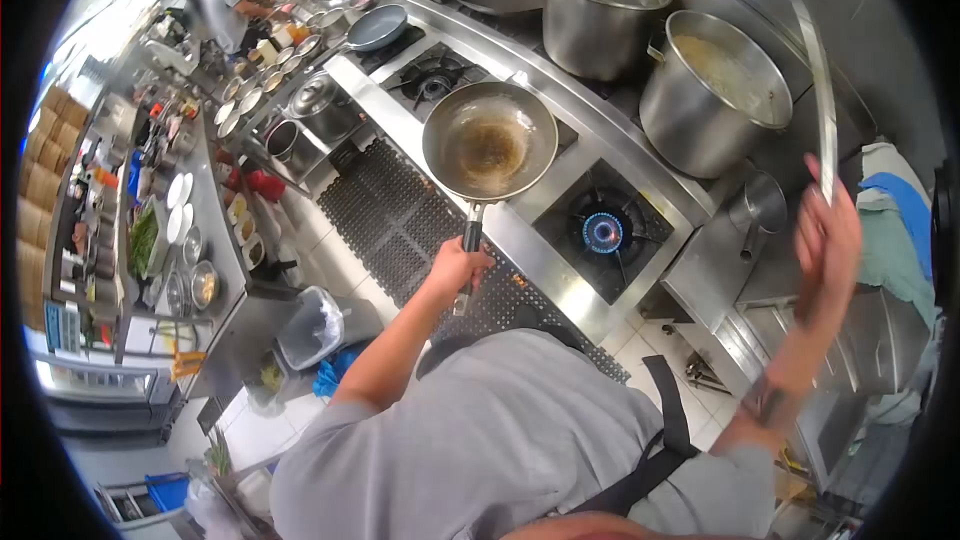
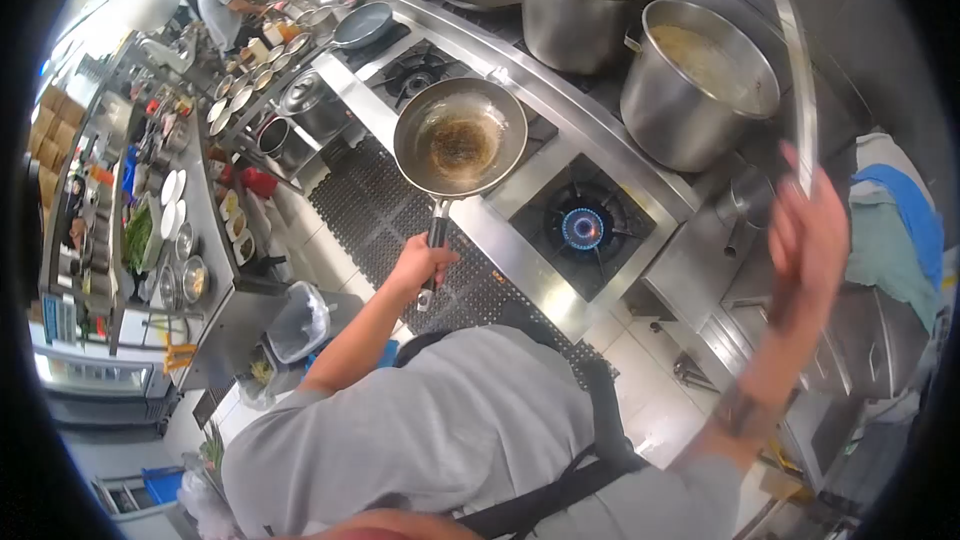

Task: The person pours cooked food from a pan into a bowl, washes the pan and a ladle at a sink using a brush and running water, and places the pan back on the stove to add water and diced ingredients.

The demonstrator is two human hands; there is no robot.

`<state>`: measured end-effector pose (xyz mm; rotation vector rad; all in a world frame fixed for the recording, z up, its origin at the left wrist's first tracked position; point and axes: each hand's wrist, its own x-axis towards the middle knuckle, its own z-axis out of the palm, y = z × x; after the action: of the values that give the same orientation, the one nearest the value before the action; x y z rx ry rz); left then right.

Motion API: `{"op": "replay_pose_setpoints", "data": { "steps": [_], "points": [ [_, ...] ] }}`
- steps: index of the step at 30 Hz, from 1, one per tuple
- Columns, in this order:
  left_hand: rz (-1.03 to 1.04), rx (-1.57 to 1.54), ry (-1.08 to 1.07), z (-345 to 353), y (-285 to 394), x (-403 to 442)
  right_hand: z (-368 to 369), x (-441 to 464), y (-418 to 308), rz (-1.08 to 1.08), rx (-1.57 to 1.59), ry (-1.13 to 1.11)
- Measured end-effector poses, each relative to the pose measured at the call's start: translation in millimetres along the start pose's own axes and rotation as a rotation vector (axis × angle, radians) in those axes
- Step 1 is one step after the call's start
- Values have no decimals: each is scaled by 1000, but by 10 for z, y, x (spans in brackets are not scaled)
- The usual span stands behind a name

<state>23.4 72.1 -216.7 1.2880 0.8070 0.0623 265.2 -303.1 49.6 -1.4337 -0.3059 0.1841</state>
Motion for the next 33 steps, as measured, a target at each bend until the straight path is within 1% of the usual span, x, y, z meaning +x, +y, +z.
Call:
{"op": "replay_pose_setpoints", "data": {
  "steps": [1, 3, 4, 5, 7, 9, 10, 12, 13, 14, 15, 16, 17, 19, 20, 21, 23, 24, 25, 27, 29, 31, 32, 33],
  "points": [
    [-21, 32, -58, -46, 105, 55, 334, 323, 20, 28, 43, -19],
    [-34, 77, -117, -171, 304, 239, 601, 1171, 314, 47, -212, -71],
    [-38, 130, -150, -247, 366, 371, 868, 1464, 359, 33, -318, -113],
    [-38, 180, -179, -320, 422, 507, 1033, 1786, 463, 68, -471, -133],
    [-55, 194, -242, -455, 595, 785, 1535, 2161, 580, 1, -717, -102],
    [-4, 203, -341, -613, 777, 1094, 1898, 2547, 750, -67, -958, -34],
    [6, 258, -384, -731, 833, 1288, 2009, 2758, 834, -49, -973, 2],
    [2, 258, -473, -928, 1049, 1605, 2244, 3175, 1043, -93, -1351, -13],
    [6, 252, -523, -1042, 1209, 1781, 2371, 3324, 1157, -74, -1362, 25],
    [-1, 316, -572, -1153, 1337, 1962, 2490, 3491, 1240, -24, -1512, 20],
    [-3, 305, -604, -1237, 1517, 2088, 2665, 3582, 1218, 34, -1671, -7],
    [12, 321, -653, -1295, 1703, 2190, 2830, 3655, 1209, 183, -1522, 29],
    [25, 345, -690, -1383, 1854, 2290, 2901, 3765, 1177, 188, -1541, 27],
    [12, 337, -747, -1508, 2061, 2539, 2855, 3901, 1189, 517, -470, 16],
    [15, 327, -791, -1559, 2174, 2623, 3018, 3718, 1129, 423, 138, 100],
    [17, 324, -838, -1598, 2295, 2684, 2976, 3856, 1102, 619, 372, 85],
    [-12, 333, -873, -1638, 2523, 2814, 2960, 3855, 1160, 597, 529, 127],
    [27, 344, -887, -1659, 2566, 2884, 3043, 3809, 1136, 588, 550, 145],
    [59, 350, -901, -1678, 2597, 2942, 3103, 3765, 1086, 602, 517, 133],
    [49, 377, -920, -1661, 2662, 3052, 3247, 3643, 903, 599, 470, 127],
    [16, 339, -914, -1629, 2761, 3090, 3384, 3477, 726, 561, 568, 211],
    [-31, 336, -910, -1616, 2851, 3114, 3140, 3447, 656, 564, 515, 168],
    [-9, 345, -932, -1606, 2865, 3126, 3319, 3293, 510, 551, 556, 226],
    [14, 355, -954, -1594, 2871, 3132, 3375, 3199, 375, 631, 582, 206]
  ]
}}
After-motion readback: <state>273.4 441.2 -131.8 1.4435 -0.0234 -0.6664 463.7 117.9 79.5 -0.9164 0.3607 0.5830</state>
